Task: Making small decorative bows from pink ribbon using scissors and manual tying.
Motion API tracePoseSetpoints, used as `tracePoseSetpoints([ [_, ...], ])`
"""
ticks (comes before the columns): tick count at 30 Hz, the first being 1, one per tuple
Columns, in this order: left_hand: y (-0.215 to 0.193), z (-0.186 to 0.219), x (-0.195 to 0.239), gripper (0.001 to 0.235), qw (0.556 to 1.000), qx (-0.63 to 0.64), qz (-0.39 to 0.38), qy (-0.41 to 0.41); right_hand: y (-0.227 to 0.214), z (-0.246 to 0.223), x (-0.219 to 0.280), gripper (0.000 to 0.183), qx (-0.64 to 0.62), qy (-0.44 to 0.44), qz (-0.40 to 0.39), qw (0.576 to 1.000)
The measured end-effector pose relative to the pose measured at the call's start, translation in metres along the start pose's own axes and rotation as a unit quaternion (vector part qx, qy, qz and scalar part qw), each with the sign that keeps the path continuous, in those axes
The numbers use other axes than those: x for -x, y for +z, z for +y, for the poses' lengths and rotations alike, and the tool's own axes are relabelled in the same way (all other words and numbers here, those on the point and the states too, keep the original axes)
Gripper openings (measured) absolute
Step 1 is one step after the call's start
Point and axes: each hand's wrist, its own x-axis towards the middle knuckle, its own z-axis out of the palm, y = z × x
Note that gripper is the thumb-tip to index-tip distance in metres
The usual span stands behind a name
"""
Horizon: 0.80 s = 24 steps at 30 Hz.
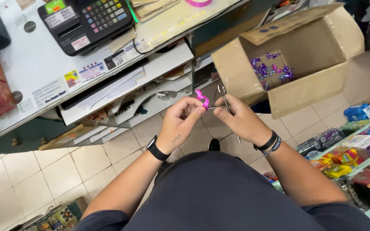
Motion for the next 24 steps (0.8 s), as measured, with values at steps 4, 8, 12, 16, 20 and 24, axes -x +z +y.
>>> tracePoseSetpoints([
  [4,0.052,-0.009,-0.016,0.003,1.000,-0.020,-0.012,0.018,-0.038,0.012,0.012,0.051,0.024,-0.001,-0.006,1.000],
  [8,0.087,-0.006,-0.031,0.004,0.999,-0.042,-0.023,0.022,-0.069,0.034,0.019,0.050,0.009,0.014,-0.007,1.000],
  [12,0.112,-0.013,-0.040,0.004,0.996,-0.061,-0.048,0.041,-0.090,0.043,0.027,0.044,-0.017,0.022,-0.001,1.000],
  [16,0.130,-0.014,-0.050,0.004,0.994,-0.063,-0.071,0.047,-0.101,0.057,0.028,0.041,-0.032,0.026,0.005,0.999],
  [20,0.141,-0.012,-0.064,0.004,0.987,-0.083,-0.116,0.071,-0.112,0.080,0.025,0.037,-0.082,0.028,-0.028,0.996],
  [24,0.154,-0.009,-0.079,0.004,0.974,-0.084,-0.189,0.088,-0.115,0.110,0.023,0.036,-0.260,0.000,-0.108,0.960],
])
